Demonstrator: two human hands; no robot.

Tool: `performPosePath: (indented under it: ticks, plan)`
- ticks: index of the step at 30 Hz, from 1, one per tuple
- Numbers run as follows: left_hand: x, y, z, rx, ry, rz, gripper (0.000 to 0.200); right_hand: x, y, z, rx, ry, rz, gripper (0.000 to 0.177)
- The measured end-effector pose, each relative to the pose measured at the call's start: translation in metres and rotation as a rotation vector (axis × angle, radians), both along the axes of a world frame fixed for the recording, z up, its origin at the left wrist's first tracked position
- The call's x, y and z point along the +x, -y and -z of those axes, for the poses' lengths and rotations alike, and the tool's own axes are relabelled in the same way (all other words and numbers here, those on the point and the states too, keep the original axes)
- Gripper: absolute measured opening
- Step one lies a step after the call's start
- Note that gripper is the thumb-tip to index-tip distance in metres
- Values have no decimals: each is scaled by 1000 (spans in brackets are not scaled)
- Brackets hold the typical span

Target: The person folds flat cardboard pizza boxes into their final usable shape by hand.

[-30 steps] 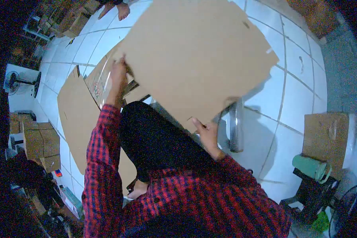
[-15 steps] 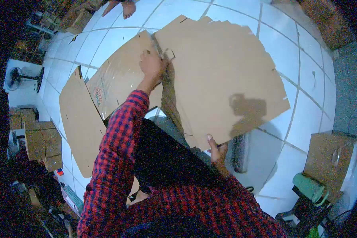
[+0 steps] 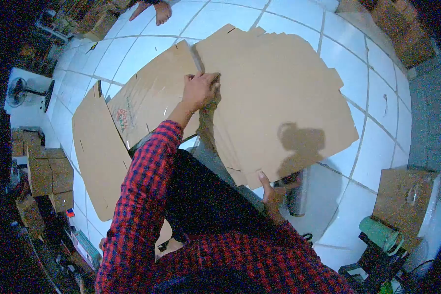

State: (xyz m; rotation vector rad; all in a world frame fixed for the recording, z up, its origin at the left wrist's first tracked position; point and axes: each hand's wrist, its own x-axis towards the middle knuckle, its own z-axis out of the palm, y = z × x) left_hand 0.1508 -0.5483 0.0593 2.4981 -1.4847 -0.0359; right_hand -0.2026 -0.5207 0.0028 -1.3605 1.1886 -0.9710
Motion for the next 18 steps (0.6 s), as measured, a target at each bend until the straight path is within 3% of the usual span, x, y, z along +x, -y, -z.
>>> performPosePath:
  ticks: [2,5,6,7,8,10,12,14,18]
  plan:
    - [3,2,10,29,162,47,32,1,7,-11,-359,-91,176,64]
    - [1,6,9,90,155,19,31,-6,41,-61,-814,-306,152,85]
    - [0,7,8,84,151,23,31,-3,56,-79,-866,-570,-198,87]
    - [0,5,9,82,155,31,30,2,67,-89,-887,-828,-559,90]
    - [-1,4,7,80,161,37,30,10,76,-89,-886,-833,-558,90]
    - [-3,1,-3,166,137,67,36,30,92,-90,-758,-973,-788,99]
    - [5,-5,-11,253,120,85,45,51,100,-79,-762,-1009,-840,91]
    - [21,-17,-15,298,49,351,63,62,99,-72,-753,-1041,-889,84]
    - [13,-41,-12,253,193,315,72,70,92,-68,-724,-1020,-954,82]
